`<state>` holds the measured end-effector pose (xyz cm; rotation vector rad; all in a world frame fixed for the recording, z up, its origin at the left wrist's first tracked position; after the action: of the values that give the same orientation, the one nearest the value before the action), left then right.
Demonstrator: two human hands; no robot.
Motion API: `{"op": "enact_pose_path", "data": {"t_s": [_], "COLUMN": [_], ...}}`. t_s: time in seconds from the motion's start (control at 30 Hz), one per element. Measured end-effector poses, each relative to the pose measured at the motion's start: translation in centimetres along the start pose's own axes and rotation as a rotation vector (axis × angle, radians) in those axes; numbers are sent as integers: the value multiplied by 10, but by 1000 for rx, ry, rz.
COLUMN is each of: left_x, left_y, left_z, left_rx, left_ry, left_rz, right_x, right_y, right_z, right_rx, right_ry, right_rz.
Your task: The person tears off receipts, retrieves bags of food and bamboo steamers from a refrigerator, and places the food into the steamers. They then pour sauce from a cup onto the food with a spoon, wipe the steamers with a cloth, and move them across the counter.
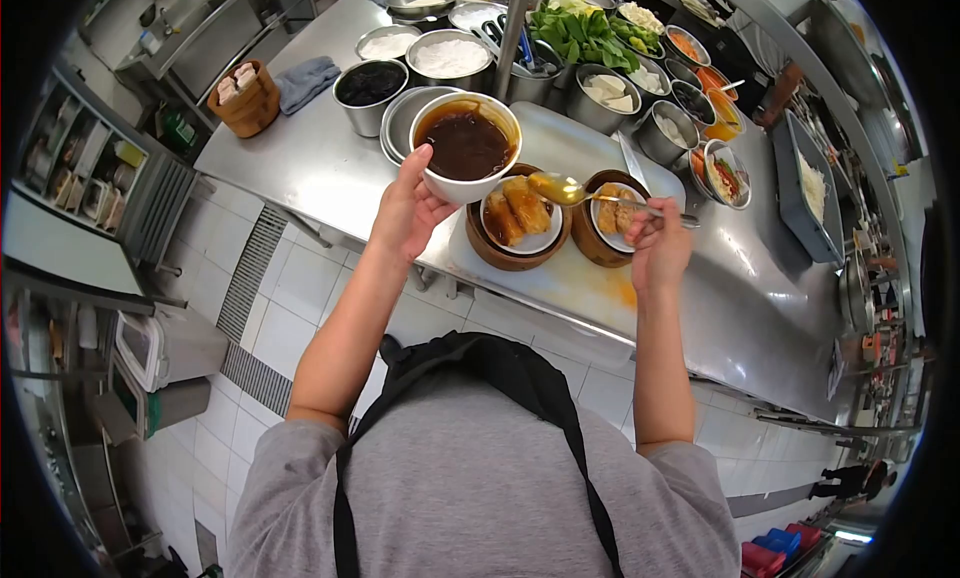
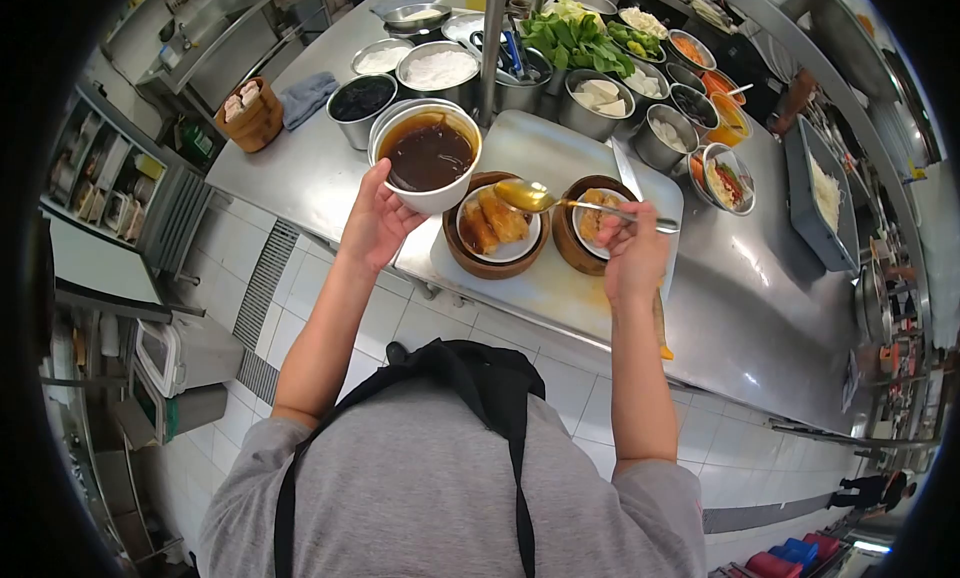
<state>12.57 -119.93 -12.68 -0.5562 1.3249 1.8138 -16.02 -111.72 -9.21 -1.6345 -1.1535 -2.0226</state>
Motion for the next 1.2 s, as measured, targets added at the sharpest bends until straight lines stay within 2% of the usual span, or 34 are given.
{"op": "enact_pose_path", "data": {"t_s": [0.03, 0.17, 0.5, 0.6, 0.63, 0.73, 0.9, 1.0, 1.03, 1.1, 1.2], "left_x": [0, 3, 11, 13, 15, 20, 32, 45, 51, 63, 87], "left_y": [1, 4, 17, 28, 32, 43, 79, 99, 105, 114, 124], "left_z": [0, -4, -8, -3, -3, -4, 6, 11, 13, 18, 23], "left_rx": [0, -15, 2, 19, 26, 73, 116, 173, 198, 205, 254], "left_ry": [9, -6, -38, -51, -57, -94, -136, -178, -195, -201, -305], "left_rz": [-16, -30, -52, -67, -74, -67, -97, -119, -137, -139, -77], "right_x": [-13, -27, 41, 62, 63, 83, 75, 54, 55, 47, 51], "right_y": [-7, -16, 31, 70, 73, 87, 64, 27, 21, -2, -26], "right_z": [0, -3, -27, -16, -14, -1, 7, -8, -7, -10, -15], "right_rx": [-32, -32, 54, 257, 255, 421, 405, 220, 207, 59, -24], "right_ry": [101, 185, 129, -91, -94, -535, -653, -230, -234, -35, 20], "right_rz": [-36, -148, -225, -46, -46, 275, 443, 98, 97, -70, -98]}}
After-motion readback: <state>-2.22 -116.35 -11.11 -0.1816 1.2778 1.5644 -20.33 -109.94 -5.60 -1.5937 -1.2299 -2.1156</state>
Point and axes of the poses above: each hand's wrist, its own z-axis away from the middle knuckle, its own y-axis out of the palm, x = y × z, the point moved 7 cm from there along -z, towards the middle knuckle, and after that the axes turned 12 degrees about -x, right-handed, at the moved point
